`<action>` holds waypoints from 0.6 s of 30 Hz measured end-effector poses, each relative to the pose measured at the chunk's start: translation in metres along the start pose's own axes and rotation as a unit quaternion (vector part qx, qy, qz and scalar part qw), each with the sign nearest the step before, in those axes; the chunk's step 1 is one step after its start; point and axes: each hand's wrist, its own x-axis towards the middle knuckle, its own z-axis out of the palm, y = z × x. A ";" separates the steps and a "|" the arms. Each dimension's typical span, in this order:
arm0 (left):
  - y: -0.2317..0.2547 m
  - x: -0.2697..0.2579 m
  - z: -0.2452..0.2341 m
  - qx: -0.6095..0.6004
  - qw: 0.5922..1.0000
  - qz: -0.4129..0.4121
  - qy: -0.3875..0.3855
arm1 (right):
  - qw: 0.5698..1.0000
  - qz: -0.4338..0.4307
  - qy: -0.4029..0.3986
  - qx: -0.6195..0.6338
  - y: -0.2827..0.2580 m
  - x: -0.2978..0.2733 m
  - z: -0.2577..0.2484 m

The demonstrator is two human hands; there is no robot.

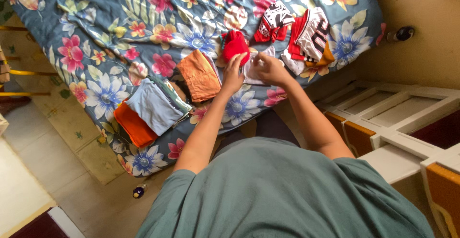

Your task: The person folds pieces of laundry by hand on a bed, placing them into neat stacks. The person handles several colored shirts and shorts, folding each item and organizing them into rows.

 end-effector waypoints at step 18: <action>-0.018 -0.049 -0.105 -0.141 0.976 -0.160 0.041 | 0.944 0.022 0.130 0.301 -0.050 0.027 0.023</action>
